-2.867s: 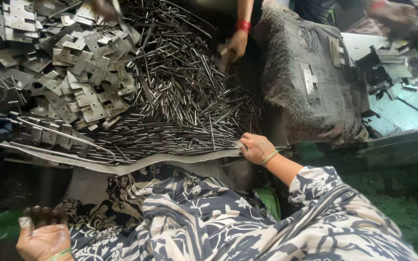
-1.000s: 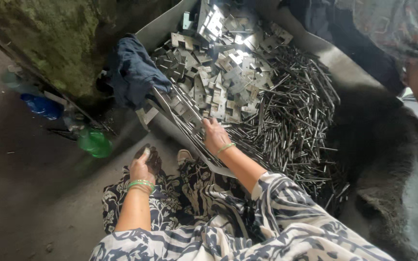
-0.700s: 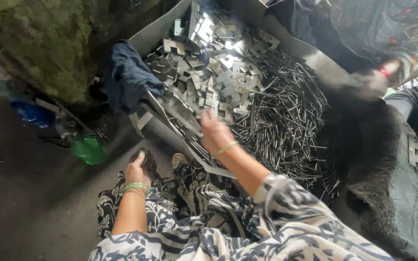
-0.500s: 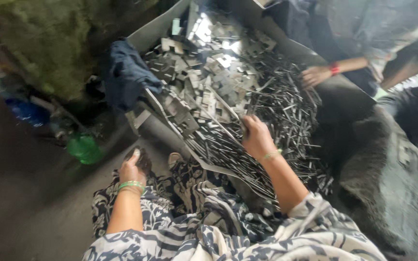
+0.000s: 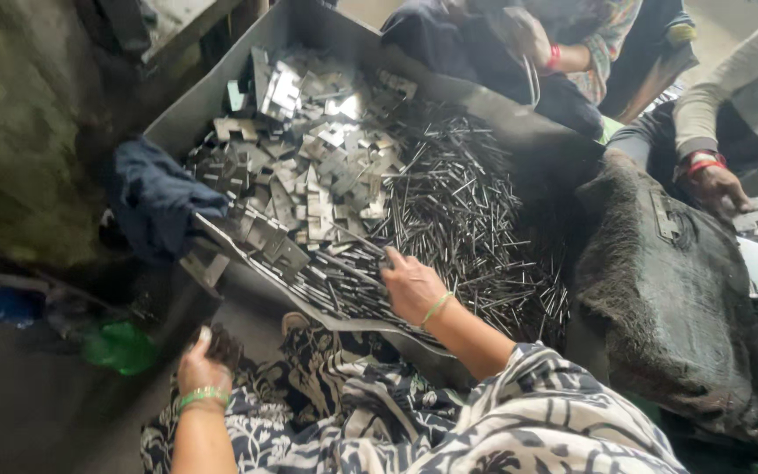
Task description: The person sits on the floor and sorts small metal brackets and rods from a large bin, separating them by hand into different piles. The person repeatedly picks up mixed parts, separates the brackets from the rods, and places them into distinct sections of the bin.
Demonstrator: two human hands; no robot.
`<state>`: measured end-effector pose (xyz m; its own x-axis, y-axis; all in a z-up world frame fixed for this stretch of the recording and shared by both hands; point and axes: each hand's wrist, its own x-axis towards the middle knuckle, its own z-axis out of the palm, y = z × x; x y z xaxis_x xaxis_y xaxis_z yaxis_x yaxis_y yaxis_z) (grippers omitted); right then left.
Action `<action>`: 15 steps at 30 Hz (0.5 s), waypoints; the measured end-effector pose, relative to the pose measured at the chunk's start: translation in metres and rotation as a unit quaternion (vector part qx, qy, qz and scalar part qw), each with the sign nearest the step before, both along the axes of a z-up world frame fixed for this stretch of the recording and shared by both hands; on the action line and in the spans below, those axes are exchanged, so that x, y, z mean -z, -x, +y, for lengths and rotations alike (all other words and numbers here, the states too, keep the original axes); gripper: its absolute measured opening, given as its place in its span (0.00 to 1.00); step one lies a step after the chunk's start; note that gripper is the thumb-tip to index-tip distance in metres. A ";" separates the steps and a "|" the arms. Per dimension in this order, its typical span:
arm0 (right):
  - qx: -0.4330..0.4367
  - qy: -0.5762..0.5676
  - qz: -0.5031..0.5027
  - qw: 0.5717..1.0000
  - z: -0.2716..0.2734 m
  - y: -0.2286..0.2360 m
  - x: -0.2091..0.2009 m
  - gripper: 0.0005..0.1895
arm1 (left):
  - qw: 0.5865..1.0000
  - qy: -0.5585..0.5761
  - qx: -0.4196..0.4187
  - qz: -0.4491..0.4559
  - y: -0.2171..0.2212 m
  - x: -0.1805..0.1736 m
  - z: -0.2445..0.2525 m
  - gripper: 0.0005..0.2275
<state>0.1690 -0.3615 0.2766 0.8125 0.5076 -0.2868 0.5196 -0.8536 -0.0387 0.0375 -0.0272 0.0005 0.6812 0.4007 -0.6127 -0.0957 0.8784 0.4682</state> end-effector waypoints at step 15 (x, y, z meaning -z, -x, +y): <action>0.055 -0.479 -0.233 0.844 -0.156 0.013 -0.080 0.12 | 0.999 0.020 0.039 0.013 0.010 0.019 0.017 0.05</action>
<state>0.1564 -0.5178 0.3566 0.7811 0.2383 0.5771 0.5884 -0.5902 -0.5527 0.0277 -0.0106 -0.0182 0.6931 0.3220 -0.6449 -0.0147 0.9008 0.4340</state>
